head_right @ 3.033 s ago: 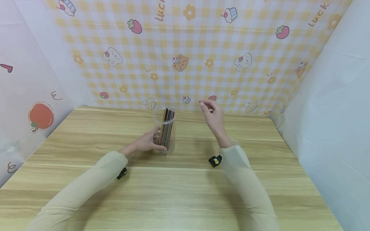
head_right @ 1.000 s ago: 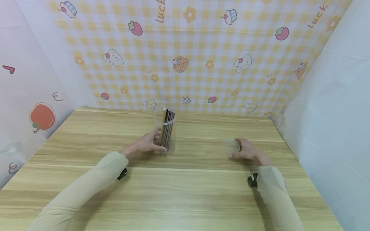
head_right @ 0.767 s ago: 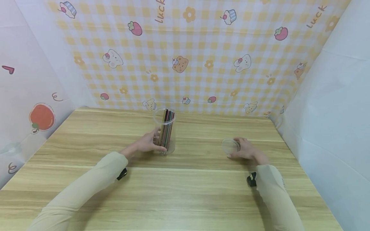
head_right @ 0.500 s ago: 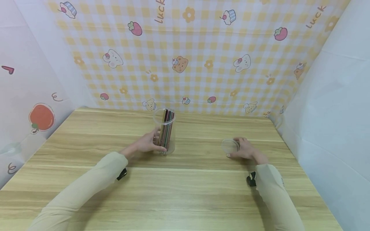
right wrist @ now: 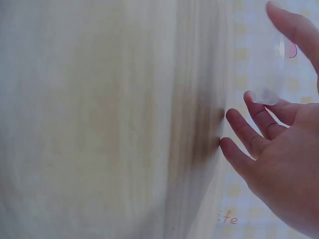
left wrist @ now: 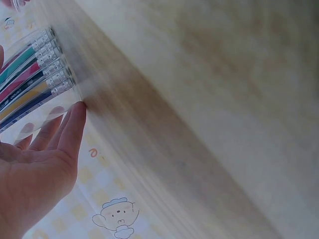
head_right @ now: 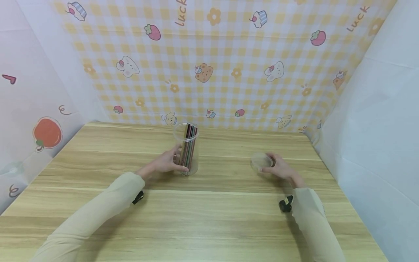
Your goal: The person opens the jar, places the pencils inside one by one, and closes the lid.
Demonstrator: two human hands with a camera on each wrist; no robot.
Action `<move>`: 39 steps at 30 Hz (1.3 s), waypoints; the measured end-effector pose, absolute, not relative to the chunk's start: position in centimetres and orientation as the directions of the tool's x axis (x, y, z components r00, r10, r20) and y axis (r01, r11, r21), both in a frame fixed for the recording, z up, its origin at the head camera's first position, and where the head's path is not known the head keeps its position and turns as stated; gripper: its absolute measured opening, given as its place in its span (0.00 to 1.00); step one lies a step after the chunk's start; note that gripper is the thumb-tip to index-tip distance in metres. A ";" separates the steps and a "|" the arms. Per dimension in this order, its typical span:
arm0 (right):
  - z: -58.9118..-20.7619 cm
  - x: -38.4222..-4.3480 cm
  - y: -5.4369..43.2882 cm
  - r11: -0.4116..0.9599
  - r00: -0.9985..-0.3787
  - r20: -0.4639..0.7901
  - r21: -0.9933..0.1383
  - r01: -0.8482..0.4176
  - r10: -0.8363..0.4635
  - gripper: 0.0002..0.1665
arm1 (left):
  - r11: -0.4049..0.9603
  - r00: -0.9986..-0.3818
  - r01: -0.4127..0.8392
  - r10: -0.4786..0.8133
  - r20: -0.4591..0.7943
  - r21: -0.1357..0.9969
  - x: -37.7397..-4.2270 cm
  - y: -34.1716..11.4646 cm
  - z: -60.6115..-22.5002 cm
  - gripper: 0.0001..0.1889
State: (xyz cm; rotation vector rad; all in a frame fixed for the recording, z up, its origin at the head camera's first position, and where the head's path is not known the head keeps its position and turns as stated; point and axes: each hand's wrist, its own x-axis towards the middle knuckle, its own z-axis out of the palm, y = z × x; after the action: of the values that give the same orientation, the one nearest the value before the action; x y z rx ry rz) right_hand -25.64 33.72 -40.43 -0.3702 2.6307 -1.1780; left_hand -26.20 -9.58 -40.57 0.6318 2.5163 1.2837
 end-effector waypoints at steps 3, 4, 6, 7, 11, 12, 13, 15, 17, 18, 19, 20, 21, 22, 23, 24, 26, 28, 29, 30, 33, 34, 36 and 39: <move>-40.3 -25.6 33.6 0.629 -0.941 -0.118 -0.769 -0.117 -0.319 0.48 | 0.522 -0.876 0.266 0.482 -0.024 0.811 -26.2 -9.6 -40.6 0.46; -40.2 -25.6 33.5 0.621 -0.940 -0.117 -0.776 -0.116 -0.321 0.48 | 0.522 -0.876 0.266 0.482 -0.024 0.810 -26.2 -9.6 -40.6 0.46; -40.1 -25.5 33.3 0.604 -0.940 -0.115 -0.789 -0.109 -0.321 0.48 | 0.520 -0.876 0.266 0.483 -0.022 0.811 -26.2 -9.6 -40.6 0.46; -40.1 -25.4 33.2 0.597 -0.942 -0.117 -0.796 -0.101 -0.315 0.48 | 0.518 -0.875 0.267 0.483 -0.021 0.812 -26.2 -9.6 -40.6 0.46; -40.0 -25.4 32.8 0.573 -0.952 -0.114 -0.817 -0.073 -0.284 0.48 | 0.511 -0.873 0.270 0.487 -0.017 0.816 -26.3 -9.6 -40.6 0.46; -40.0 -25.4 32.7 0.560 -0.955 -0.107 -0.826 -0.071 -0.278 0.48 | 0.508 -0.872 0.271 0.489 -0.015 0.818 -26.3 -9.6 -40.6 0.46; -40.0 -25.5 32.6 0.547 -0.957 -0.098 -0.834 -0.070 -0.272 0.48 | 0.506 -0.871 0.272 0.490 -0.013 0.818 -26.3 -9.6 -40.6 0.46; -40.1 -25.5 32.4 0.512 -0.957 -0.070 -0.855 -0.088 -0.281 0.46 | 0.502 -0.869 0.275 0.494 -0.010 0.820 -26.3 -9.6 -40.7 0.45; -40.0 -25.5 32.1 0.475 -0.953 -0.034 -0.872 -0.119 -0.301 0.45 | 0.500 -0.869 0.277 0.495 -0.009 0.821 -26.3 -9.6 -40.7 0.45; -39.9 -25.5 31.9 0.457 -0.949 -0.018 -0.879 -0.135 -0.316 0.45 | 0.500 -0.869 0.276 0.494 -0.009 0.821 -26.3 -9.6 -40.8 0.46; -39.8 -25.5 31.7 0.439 -0.945 -0.006 -0.886 -0.146 -0.327 0.44 | 0.502 -0.870 0.275 0.493 -0.010 0.820 -26.4 -9.6 -40.8 0.46; -39.7 -25.4 31.4 0.424 -0.941 0.006 -0.892 -0.158 -0.339 0.44 | 0.504 -0.871 0.274 0.491 -0.011 0.819 -26.4 -9.6 -40.8 0.46; -39.6 -25.3 31.2 0.411 -0.938 0.014 -0.896 -0.165 -0.346 0.44 | 0.506 -0.872 0.273 0.490 -0.012 0.818 -26.4 -9.6 -40.9 0.46; -39.5 -25.3 30.9 0.395 -0.936 0.022 -0.903 -0.170 -0.352 0.44 | 0.508 -0.872 0.272 0.489 -0.014 0.817 -26.4 -9.6 -40.9 0.46; -39.3 -25.2 30.7 0.383 -0.934 0.026 -0.907 -0.172 -0.357 0.44 | 0.510 -0.873 0.271 0.487 -0.015 0.817 -26.4 -9.6 -40.9 0.46; -39.2 -25.1 30.4 0.372 -0.932 0.028 -0.912 -0.171 -0.360 0.44 | 0.511 -0.873 0.271 0.487 -0.015 0.816 -26.4 -9.6 -40.9 0.46; -38.9 -25.0 30.0 0.360 -0.931 0.031 -0.917 -0.171 -0.363 0.44 | 0.513 -0.874 0.272 0.487 -0.015 0.814 -26.4 -9.6 -40.9 0.46; -38.7 -24.8 29.6 0.331 -0.927 0.039 -0.928 -0.173 -0.372 0.43 | 0.513 -0.874 0.272 0.486 -0.015 0.814 -26.4 -9.6 -40.9 0.46; -38.6 -24.8 29.4 0.319 -0.926 0.043 -0.932 -0.173 -0.376 0.43 | 0.514 -0.874 0.271 0.485 -0.015 0.814 -26.4 -9.6 -40.9 0.46; -38.5 -24.7 29.3 0.304 -0.924 0.049 -0.936 -0.175 -0.380 0.42 | 0.515 -0.875 0.270 0.484 -0.016 0.813 -26.4 -9.6 -40.9 0.46; -38.2 -24.5 28.9 0.264 -0.915 0.074 -0.945 -0.192 -0.397 0.41 | 0.517 -0.875 0.270 0.484 -0.017 0.813 -26.4 -9.6 -40.9 0.46; -38.1 -24.5 28.8 0.257 -0.913 0.080 -0.947 -0.195 -0.400 0.41 | 0.517 -0.875 0.270 0.484 -0.017 0.813 -26.4 -9.6 -40.9 0.46; -38.0 -24.4 28.6 0.251 -0.912 0.085 -0.947 -0.199 -0.401 0.41 | 0.516 -0.875 0.271 0.484 -0.016 0.813 -26.3 -9.6 -40.8 0.46; -37.8 -24.3 28.2 0.245 -0.910 0.093 -0.948 -0.205 -0.404 0.41 | 0.515 -0.874 0.274 0.486 -0.013 0.812 -26.3 -9.6 -40.8 0.46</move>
State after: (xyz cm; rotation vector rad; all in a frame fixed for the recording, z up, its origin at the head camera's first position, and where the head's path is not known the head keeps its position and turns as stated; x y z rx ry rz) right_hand -24.26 28.23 -37.81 -0.5793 2.3384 -1.7386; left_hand -26.30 -9.59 -40.81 0.6436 2.5187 1.2862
